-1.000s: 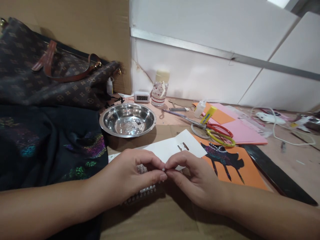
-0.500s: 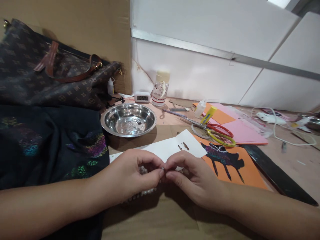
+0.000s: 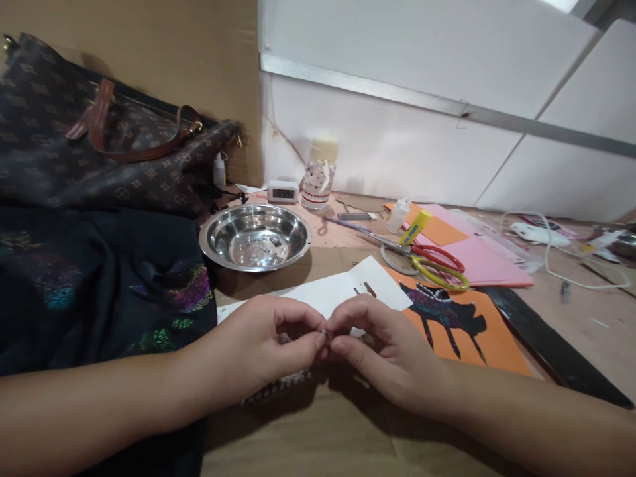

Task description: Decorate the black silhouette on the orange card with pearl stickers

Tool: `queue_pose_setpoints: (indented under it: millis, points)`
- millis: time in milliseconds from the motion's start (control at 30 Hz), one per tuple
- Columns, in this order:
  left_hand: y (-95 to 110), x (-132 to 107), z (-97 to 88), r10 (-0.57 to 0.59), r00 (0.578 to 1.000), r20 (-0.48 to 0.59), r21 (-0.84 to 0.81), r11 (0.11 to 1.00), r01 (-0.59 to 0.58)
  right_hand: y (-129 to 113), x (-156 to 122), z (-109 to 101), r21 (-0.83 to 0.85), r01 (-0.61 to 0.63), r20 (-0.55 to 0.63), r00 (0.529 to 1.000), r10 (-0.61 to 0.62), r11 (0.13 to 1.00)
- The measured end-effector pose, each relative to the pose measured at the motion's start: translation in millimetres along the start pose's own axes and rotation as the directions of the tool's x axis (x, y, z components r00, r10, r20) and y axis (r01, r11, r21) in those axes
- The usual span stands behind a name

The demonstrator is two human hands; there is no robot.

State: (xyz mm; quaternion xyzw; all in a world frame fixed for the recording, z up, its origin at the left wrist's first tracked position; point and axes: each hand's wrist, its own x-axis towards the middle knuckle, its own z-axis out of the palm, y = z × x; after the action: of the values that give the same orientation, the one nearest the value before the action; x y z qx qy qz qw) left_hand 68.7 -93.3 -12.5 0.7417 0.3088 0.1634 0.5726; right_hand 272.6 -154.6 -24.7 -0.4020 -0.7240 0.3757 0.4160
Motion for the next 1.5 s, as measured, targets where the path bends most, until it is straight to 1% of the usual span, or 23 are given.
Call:
queue_pose_setpoints:
  millis: [133, 300, 400, 500, 600, 767, 867, 967, 1033, 1133, 1200, 1267, 1367, 1500]
  points:
    - [-1.4, -0.9, -0.3, -0.008, 1.0, 0.015, 0.016, 1.0, 0.007, -2.0, 1.9, -0.3, 0.01, -0.019, 0.023, 1.0, 0.019, 1.0]
    - [-1.6, -1.8, -1.0, 0.01, 1.0, 0.015, 0.087, 0.996, -0.011, -3.2, 1.7, -0.3, 0.008, -0.018, 0.051, 0.999, 0.017, 1.0]
    - [-2.2, -0.8, -0.4, 0.004, 1.0, 0.022, 0.08, 0.997, -0.006, -3.4, 1.4, 0.2, 0.001, -0.03, 0.046, 0.998, 0.03, 1.0]
    - [-2.6, 0.5, 0.7, -0.009, 1.0, -0.01, 0.065, 0.998, 0.009, -2.1, 1.5, 0.8, 0.038, -0.045, 0.05, 0.998, 0.043, 0.998]
    - [-1.6, 0.8, 1.6, -0.011, 0.998, -0.057, 0.067, 0.998, 0.015, -0.2, 1.8, 1.3, 0.053, -0.06, 0.019, 0.998, 0.059, 0.997]
    - [2.2, -0.4, 3.7, -0.015, 0.995, -0.096, 0.077, 0.997, 0.023, -0.7, 3.3, 0.9, -0.062, -0.05, -0.055, 0.997, 0.047, 0.997]
    - [3.0, -1.3, 4.7, -0.008, 0.997, -0.082, 0.048, 0.999, 0.012, -0.7, 4.4, 0.4, -0.106, -0.049, -0.087, 0.995, 0.039, 0.993]
    - [2.2, -2.0, 4.6, 0.01, 0.999, -0.048, 0.01, 1.0, -0.01, 1.1, 4.6, 0.3, -0.098, -0.048, -0.099, 0.994, 0.038, 0.994]
    - [1.2, -2.1, 4.1, 0.04, 0.998, -0.047, 0.002, 0.999, -0.04, 2.7, 3.7, 0.3, -0.084, -0.047, -0.099, 0.994, 0.038, 0.995]
    - [-0.2, -1.8, 3.5, 0.072, 0.995, -0.068, -0.04, 0.996, -0.075, 4.0, 2.0, -0.1, -0.072, -0.054, -0.113, 0.993, 0.045, 0.996]
    - [-0.3, -1.4, 3.5, 0.06, 0.994, -0.092, -0.085, 0.994, -0.068, 3.3, 1.4, -0.8, -0.078, -0.054, -0.118, 0.992, 0.045, 0.995]
    - [0.4, -1.0, 3.7, 0.055, 0.991, -0.119, -0.095, 0.993, -0.066, 1.6, 1.8, -1.5, -0.098, -0.048, -0.102, 0.994, 0.038, 0.994]
    - [1.5, -0.4, 4.3, 0.067, 0.985, -0.159, -0.055, 0.996, -0.076, -1.8, 3.4, -1.8, -0.125, -0.049, -0.077, 0.996, 0.04, 0.991]
    - [1.7, -0.6, 5.3, 0.06, 0.983, -0.174, 0.011, 0.998, -0.059, -4.6, 5.1, -1.2, -0.15, -0.043, -0.068, 0.997, 0.033, 0.988]
